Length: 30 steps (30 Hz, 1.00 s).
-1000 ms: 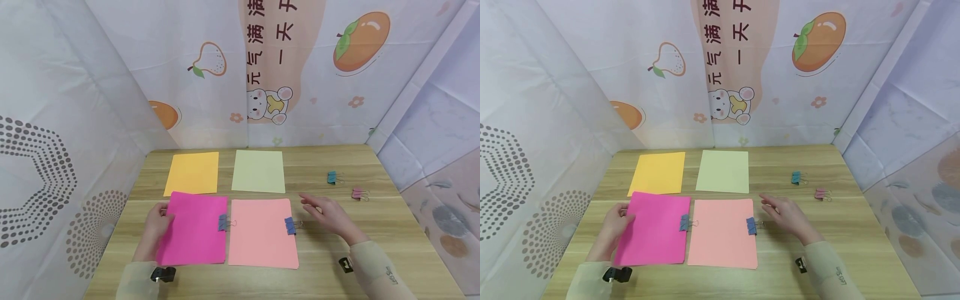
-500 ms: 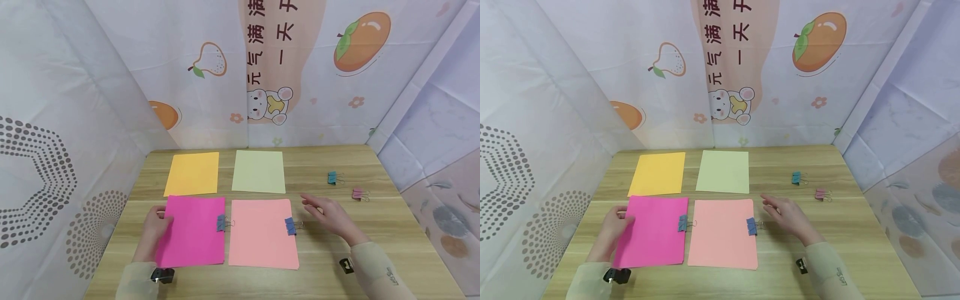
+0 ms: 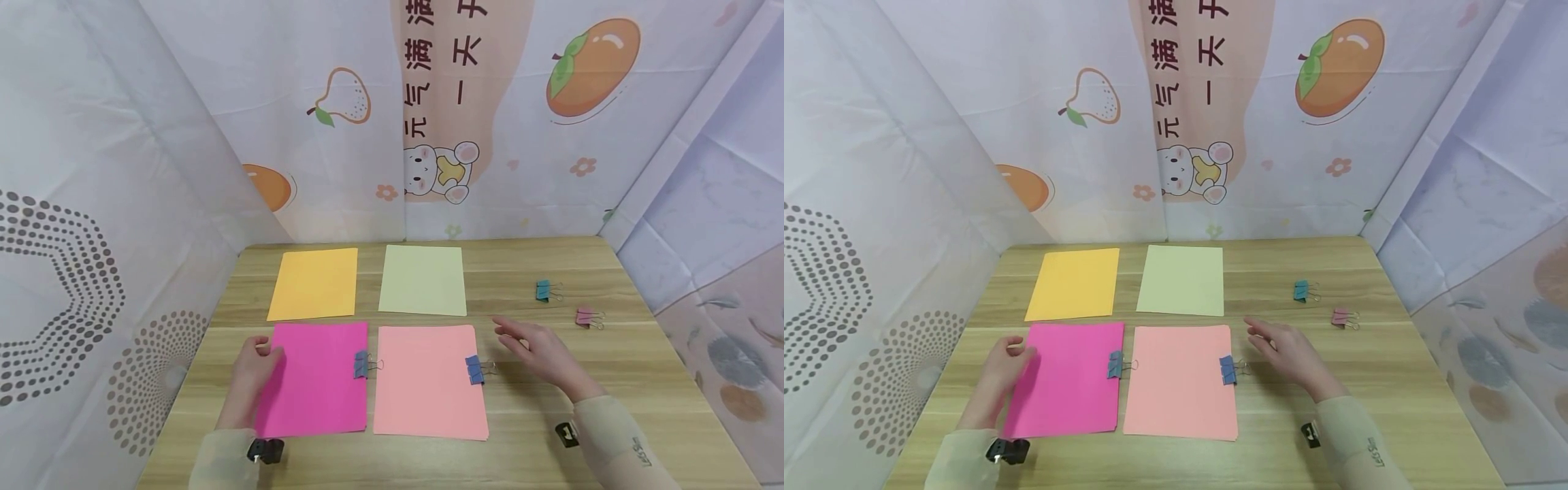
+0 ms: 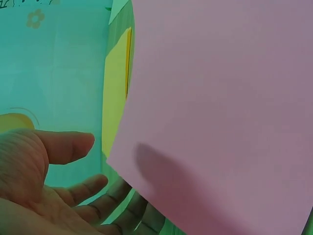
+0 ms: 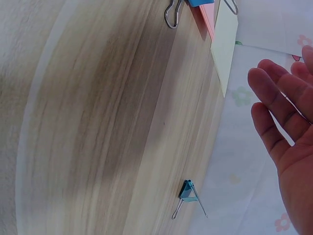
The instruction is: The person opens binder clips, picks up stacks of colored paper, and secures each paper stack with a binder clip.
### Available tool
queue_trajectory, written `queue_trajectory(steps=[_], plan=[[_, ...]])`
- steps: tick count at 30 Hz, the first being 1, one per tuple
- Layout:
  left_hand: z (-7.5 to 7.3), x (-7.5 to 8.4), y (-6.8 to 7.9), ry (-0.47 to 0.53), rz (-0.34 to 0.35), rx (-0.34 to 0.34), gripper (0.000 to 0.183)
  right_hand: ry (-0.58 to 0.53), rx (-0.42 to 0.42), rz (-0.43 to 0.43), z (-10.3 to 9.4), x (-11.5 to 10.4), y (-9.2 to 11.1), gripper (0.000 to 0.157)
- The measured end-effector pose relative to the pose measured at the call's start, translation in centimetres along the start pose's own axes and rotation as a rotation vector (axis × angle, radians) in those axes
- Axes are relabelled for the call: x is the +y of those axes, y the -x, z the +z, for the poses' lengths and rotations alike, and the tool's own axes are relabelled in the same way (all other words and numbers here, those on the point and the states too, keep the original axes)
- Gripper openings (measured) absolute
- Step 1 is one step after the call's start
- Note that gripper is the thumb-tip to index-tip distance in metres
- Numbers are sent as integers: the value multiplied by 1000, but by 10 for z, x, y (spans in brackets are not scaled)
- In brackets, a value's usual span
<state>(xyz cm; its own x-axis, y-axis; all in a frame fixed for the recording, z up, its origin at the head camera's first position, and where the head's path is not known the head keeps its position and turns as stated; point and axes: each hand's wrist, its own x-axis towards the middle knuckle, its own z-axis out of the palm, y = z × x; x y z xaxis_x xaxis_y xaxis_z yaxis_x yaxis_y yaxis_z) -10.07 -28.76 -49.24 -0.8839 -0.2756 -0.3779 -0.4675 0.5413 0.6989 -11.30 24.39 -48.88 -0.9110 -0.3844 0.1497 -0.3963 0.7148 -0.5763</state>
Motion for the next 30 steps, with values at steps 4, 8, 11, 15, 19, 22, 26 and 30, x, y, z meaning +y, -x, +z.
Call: queue_trajectory(steps=[4, 8, 11, 15, 19, 22, 26, 30], plan=[[1, 1, 0, -18, -2, -5, 61, 0, -2, 5, 0, 0, 0, 39], [2, 4, 2, -33, 0, -11, 61, 5, -2, 2, 0, 1, 0, 39], [3, 7, 3, -42, 6, -21, 60, 8, 1, -4, 0, 1, 0, 39], [4, 11, 3, -79, 35, -25, 58, 7, -2, -3, 0, 1, 0, 39], [7, 15, 3, -107, 73, -24, 57, 4, -6, 7, -1, 1, 0, 39], [10, 18, 3, -122, 102, -19, 56, 7, -7, 9, -1, 0, 0, 39], [15, 25, 1, -121, 146, -14, 54, 12, -7, 15, -2, -1, 0, 39], [20, 32, -1, -110, 182, -31, 55, 18, -5, 24, -3, -1, 0, 38]])
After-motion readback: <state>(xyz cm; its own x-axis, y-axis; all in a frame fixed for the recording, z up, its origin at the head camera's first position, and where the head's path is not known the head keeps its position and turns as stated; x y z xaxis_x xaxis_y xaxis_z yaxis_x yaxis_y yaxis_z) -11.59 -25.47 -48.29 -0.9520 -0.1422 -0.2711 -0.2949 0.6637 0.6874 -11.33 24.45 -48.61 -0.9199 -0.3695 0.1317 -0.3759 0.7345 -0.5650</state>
